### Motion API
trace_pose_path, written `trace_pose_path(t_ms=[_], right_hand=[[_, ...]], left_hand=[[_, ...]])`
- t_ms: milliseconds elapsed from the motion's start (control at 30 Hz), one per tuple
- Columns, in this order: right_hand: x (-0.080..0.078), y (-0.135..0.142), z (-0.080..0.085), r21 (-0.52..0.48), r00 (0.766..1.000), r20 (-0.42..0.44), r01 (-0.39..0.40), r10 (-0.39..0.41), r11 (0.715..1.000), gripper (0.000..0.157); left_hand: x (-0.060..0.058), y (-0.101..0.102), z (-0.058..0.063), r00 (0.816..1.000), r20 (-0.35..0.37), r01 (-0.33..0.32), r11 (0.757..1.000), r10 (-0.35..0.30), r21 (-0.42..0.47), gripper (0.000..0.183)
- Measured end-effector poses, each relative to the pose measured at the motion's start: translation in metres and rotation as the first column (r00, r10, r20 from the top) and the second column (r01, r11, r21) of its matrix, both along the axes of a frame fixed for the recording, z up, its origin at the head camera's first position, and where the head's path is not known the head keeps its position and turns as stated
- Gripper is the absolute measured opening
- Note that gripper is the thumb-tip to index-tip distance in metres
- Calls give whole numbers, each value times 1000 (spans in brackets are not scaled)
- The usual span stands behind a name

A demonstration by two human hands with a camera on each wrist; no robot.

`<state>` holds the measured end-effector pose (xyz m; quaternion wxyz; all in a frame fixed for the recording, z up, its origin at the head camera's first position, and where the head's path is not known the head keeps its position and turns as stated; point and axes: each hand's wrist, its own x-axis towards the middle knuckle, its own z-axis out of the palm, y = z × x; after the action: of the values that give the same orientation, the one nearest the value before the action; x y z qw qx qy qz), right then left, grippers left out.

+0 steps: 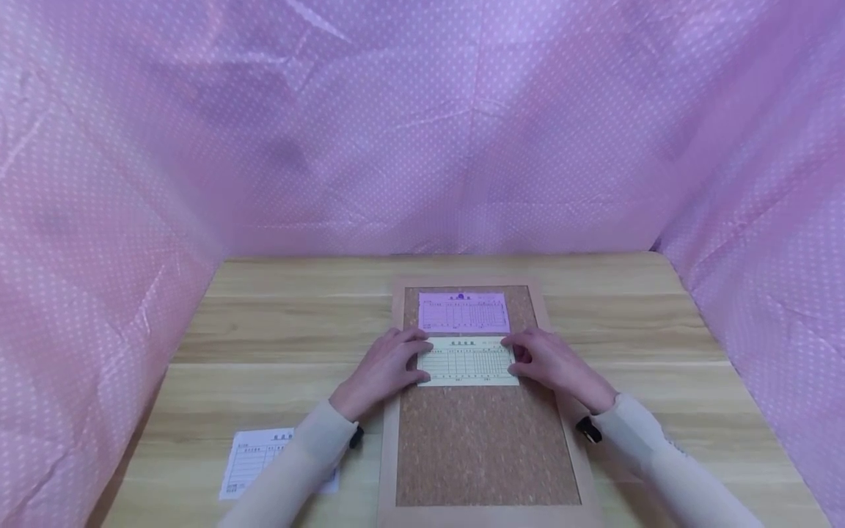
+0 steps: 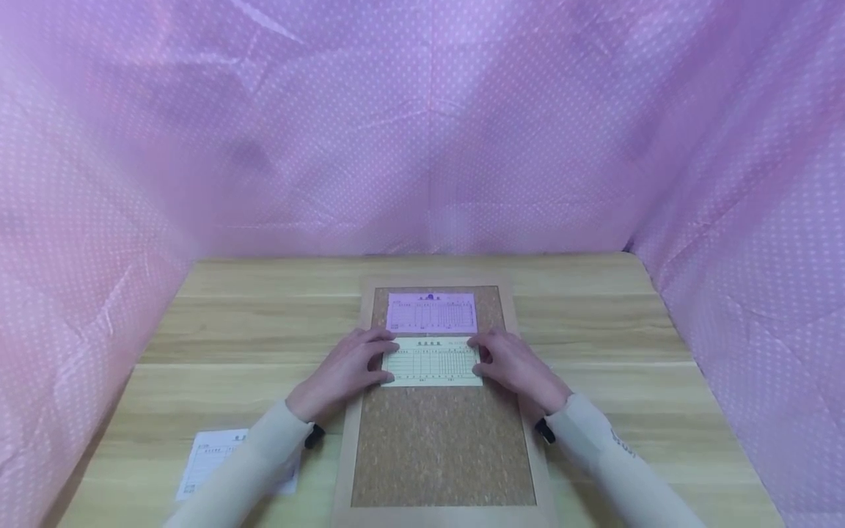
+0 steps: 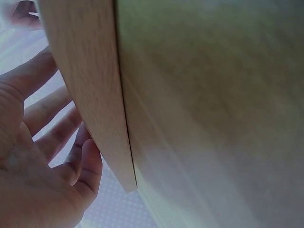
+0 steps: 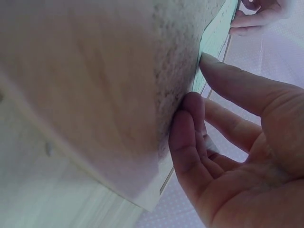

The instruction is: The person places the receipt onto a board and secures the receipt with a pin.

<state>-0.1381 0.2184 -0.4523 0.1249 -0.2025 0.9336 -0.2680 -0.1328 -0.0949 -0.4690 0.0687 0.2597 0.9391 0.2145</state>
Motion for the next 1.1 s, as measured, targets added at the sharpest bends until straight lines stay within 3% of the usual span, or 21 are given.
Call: trace_pose_path(t_ms=[400, 1100], right_hand=[[-3, 1, 1, 20, 1000, 0, 12, -12, 1000, 41], [0, 3, -1, 9, 1000, -14, -2, 2, 1000, 41]], left_hand=[[-6, -2, -1, 1000, 13, 2, 1000, -2, 27, 55], [-5, 0, 1, 997, 75, -18, 1000, 17, 13, 53]])
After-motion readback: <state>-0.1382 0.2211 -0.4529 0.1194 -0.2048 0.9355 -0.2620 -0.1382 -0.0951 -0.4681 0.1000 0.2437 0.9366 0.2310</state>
